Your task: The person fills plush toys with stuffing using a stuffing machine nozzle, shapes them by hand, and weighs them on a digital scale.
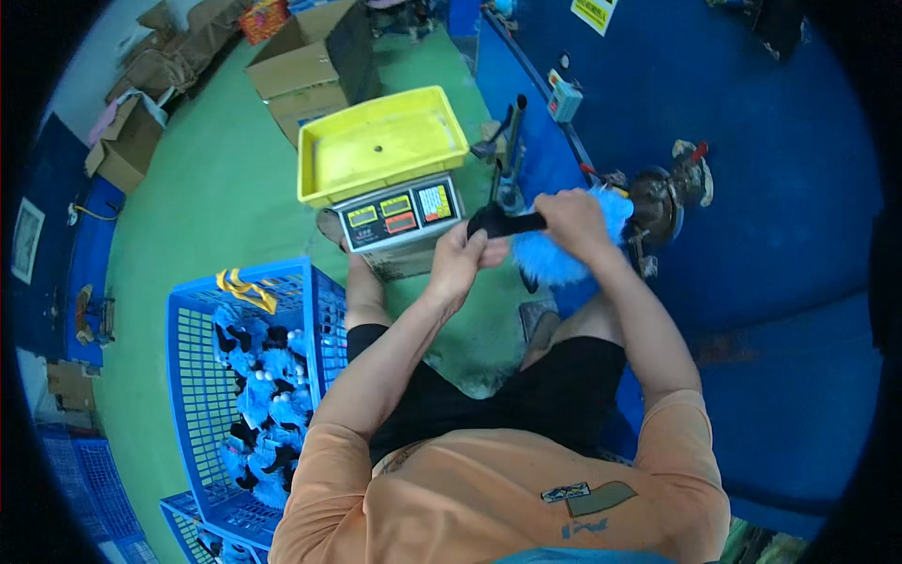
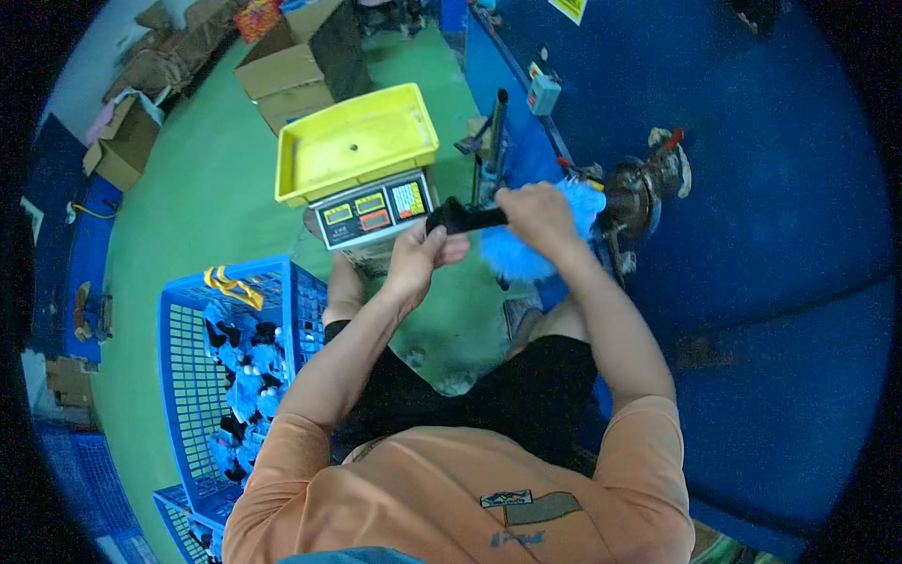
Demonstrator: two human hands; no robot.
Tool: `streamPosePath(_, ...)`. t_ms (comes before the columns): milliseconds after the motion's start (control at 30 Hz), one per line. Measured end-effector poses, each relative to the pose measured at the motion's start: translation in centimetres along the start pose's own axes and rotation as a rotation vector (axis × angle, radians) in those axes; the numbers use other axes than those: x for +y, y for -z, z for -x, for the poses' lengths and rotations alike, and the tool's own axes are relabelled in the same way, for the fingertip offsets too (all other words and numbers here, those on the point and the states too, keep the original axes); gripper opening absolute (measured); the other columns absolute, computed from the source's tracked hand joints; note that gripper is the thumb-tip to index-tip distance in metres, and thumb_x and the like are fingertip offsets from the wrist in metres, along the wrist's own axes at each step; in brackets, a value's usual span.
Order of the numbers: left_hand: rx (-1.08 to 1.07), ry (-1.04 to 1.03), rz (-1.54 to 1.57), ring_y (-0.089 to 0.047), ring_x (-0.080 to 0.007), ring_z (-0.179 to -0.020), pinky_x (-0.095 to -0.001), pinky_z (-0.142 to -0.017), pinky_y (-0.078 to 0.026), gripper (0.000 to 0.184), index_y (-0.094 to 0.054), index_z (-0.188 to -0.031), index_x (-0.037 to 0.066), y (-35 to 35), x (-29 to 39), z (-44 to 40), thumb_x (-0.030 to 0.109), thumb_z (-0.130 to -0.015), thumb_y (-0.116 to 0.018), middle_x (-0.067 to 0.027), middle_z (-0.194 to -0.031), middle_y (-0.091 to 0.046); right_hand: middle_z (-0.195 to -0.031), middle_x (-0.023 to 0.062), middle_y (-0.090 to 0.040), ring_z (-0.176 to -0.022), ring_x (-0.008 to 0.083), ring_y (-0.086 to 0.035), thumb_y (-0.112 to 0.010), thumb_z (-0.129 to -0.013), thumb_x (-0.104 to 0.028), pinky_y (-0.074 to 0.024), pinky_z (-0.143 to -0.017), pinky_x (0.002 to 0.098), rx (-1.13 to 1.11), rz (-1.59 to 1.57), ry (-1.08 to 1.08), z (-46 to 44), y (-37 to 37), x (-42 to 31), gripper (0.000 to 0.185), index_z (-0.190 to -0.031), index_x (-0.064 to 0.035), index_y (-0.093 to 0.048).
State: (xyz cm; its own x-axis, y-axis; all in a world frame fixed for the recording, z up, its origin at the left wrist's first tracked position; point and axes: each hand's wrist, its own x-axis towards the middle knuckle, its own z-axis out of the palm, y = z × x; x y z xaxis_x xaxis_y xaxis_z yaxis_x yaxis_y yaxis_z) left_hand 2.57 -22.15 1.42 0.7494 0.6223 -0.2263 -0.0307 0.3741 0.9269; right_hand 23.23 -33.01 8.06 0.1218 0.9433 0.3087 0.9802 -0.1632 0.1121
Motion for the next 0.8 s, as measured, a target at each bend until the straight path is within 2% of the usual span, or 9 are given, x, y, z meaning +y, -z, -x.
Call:
streamPosePath(33, -0.029, 0.022, 0.105, -0.068, -0.0194, -0.079, -0.0307, -0.072, -0.058, 0.020, -0.055, -0.115, -0.003, -1.0, 0.8, 0.4, 0.011, -0.101, -0.055, -0.0130, -0.092, -0.067, -0.077, 0.0084, -0.065, -0.078, 0.0280, -0.062, -0.076, -0.069, -0.015, -0.0472, -0.074, 0.0415, 0.082, -0.008, 0.014, 0.7, -0.2, 1.6, 0.024, -0.085, -0.0116, -0.058)
streamPosePath(133, -0.112, 0.065, 0.418, -0.066, -0.0189, -0.082, -0.0312, -0.075, -0.058, 0.021, -0.057, -0.117, -0.002, -3.1, 3.2, 0.9, 0.012, -0.102, -0.054, -0.0129, -0.098, -0.066, -0.077, 0.0073, -0.065, -0.077, 0.0284, -0.062, -0.077, -0.068, -0.011, -0.0468, -0.074, 0.0405, 0.120, 0.026, -0.025, 1.2, -1.1, 2.8, 0.025, -0.085, -0.0119, -0.058)
streamPosePath(333, -0.199, 0.088, 0.458, -0.065, -0.0187, -0.086, -0.0300, -0.074, -0.058, 0.023, -0.058, -0.119, -0.002, -3.3, 2.5, -1.5, 0.012, -0.101, -0.056, -0.0141, -0.106, -0.065, -0.076, 0.0074, -0.065, -0.076, 0.0288, -0.062, -0.076, -0.069, -0.012, -0.0468, -0.075, 0.0403, 0.080, 0.017, 0.014, 0.6, -0.4, 1.7, 0.024, -0.085, -0.0117, -0.058)
streamPosePath(467, -0.019, -0.081, 0.261, -0.066, -0.0187, -0.089, -0.0279, -0.077, -0.058, 0.017, -0.059, -0.109, -0.004, -2.9, 2.3, -1.9, 0.010, -0.099, -0.059, -0.0139, -0.098, -0.063, -0.076, 0.0075, -0.065, -0.078, 0.0289, -0.063, -0.076, -0.069, -0.013, -0.0469, -0.074, 0.0409, 0.019, 0.015, 0.043, -0.2, -0.6, 0.2, 0.025, -0.086, -0.0119, -0.058)
streamPosePath(633, 0.098, -0.036, -0.006, -0.070, -0.0207, -0.090, -0.0275, -0.074, -0.059, 0.019, -0.058, -0.114, -0.003, -1.1, 1.2, -0.7, 0.010, -0.101, -0.057, -0.0150, -0.103, -0.065, -0.077, 0.0079, -0.066, -0.079, 0.0290, -0.064, -0.076, -0.070, -0.013, -0.0471, -0.074, 0.0410, 0.009, 0.000, 0.016, -0.8, -1.1, -1.1, 0.023, -0.086, -0.0120, -0.059)
streamPosePath(800, 0.090, -0.033, 0.242, -0.070, -0.0189, -0.082, -0.0273, -0.075, -0.059, 0.015, -0.058, -0.110, -0.004, -1.3, 0.4, 0.2, 0.007, -0.100, -0.056, -0.0146, -0.099, -0.066, -0.077, 0.0072, -0.066, -0.079, 0.0290, -0.064, -0.075, -0.070, -0.012, -0.0471, -0.074, 0.0410, 0.035, -0.030, 0.019, -0.8, -0.9, -1.2, 0.022, -0.085, -0.0120, -0.059)
